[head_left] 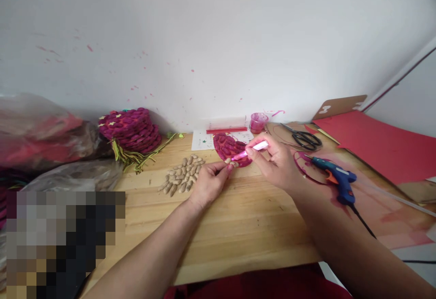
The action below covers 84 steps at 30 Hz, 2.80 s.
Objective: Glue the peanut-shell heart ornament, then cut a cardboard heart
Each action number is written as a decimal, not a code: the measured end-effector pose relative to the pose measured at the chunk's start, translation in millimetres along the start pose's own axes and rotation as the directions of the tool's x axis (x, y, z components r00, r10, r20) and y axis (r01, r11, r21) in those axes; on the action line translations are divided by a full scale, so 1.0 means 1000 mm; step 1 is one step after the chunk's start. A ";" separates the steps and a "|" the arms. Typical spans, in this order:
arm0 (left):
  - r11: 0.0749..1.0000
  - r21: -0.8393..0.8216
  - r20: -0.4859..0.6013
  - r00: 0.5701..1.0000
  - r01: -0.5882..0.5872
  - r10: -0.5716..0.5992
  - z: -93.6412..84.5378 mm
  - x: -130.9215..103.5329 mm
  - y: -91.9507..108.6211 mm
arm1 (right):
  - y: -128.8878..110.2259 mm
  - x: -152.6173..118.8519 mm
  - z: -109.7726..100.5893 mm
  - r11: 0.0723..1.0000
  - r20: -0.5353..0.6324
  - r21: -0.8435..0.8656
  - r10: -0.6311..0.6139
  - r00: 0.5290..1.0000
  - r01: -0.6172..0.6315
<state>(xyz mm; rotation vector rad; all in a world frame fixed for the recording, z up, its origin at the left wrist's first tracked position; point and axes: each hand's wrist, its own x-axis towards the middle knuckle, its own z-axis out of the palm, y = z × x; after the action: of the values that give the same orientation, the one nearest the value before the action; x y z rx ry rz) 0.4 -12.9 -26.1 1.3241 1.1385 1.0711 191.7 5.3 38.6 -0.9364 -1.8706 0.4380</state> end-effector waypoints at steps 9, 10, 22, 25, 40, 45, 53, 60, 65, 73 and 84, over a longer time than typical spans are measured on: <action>0.984 0.095 -0.043 0.986 -0.154 0.158 0.000 -0.001 0.009 | -0.001 0.001 -0.002 0.999 -0.021 0.053 -0.013 1.000 0.014; 0.983 0.098 -0.048 0.986 -0.155 0.160 0.000 -0.001 0.010 | -0.001 0.001 -0.001 0.999 -0.019 0.052 -0.013 1.000 0.014; 0.984 0.154 -0.148 0.982 -0.092 0.114 -0.001 0.006 -0.002 | 0.037 0.048 -0.040 0.983 -0.438 -0.135 0.054 0.897 -0.125; 0.980 0.166 -0.155 0.979 -0.107 0.133 0.000 0.005 -0.002 | 0.049 0.088 -0.053 0.863 -0.338 -0.413 0.153 0.929 -0.292; 0.975 0.183 -0.209 0.964 -0.124 0.162 0.001 0.006 0.000 | 0.105 0.145 -0.026 0.369 -0.153 -0.804 0.631 0.760 -0.467; 0.973 0.182 -0.189 0.967 -0.139 0.173 0.001 0.006 0.000 | 0.102 0.142 -0.026 0.416 -0.136 -0.797 0.584 0.801 -0.438; 0.972 0.182 -0.216 0.958 -0.152 0.190 0.002 0.005 0.001 | 0.077 0.115 -0.046 0.622 -0.247 -0.648 0.374 0.894 -0.439; 0.963 0.199 -0.183 0.958 -0.181 0.218 0.004 0.002 0.006 | 0.002 0.027 -0.019 0.994 -0.110 0.047 0.103 0.988 -0.099; 0.964 0.198 -0.158 0.965 -0.175 0.208 0.004 -0.002 0.009 | -0.024 -0.002 0.002 0.996 -0.075 -0.036 -0.084 0.994 0.081; 0.957 0.227 -0.156 0.963 -0.182 0.221 0.003 -0.003 0.012 | -0.021 -0.006 0.006 0.974 0.010 -0.104 -0.200 0.980 0.199; 0.953 0.247 -0.155 0.964 -0.175 0.217 0.002 -0.003 0.013 | -0.019 -0.005 0.007 0.960 0.075 -0.122 -0.245 0.967 0.253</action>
<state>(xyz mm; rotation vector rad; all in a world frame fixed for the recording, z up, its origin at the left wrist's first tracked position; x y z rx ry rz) 2.4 -16.6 -13.2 1.5746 1.3185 1.2528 178.8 -10.6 44.6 -0.7652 -2.0602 0.1935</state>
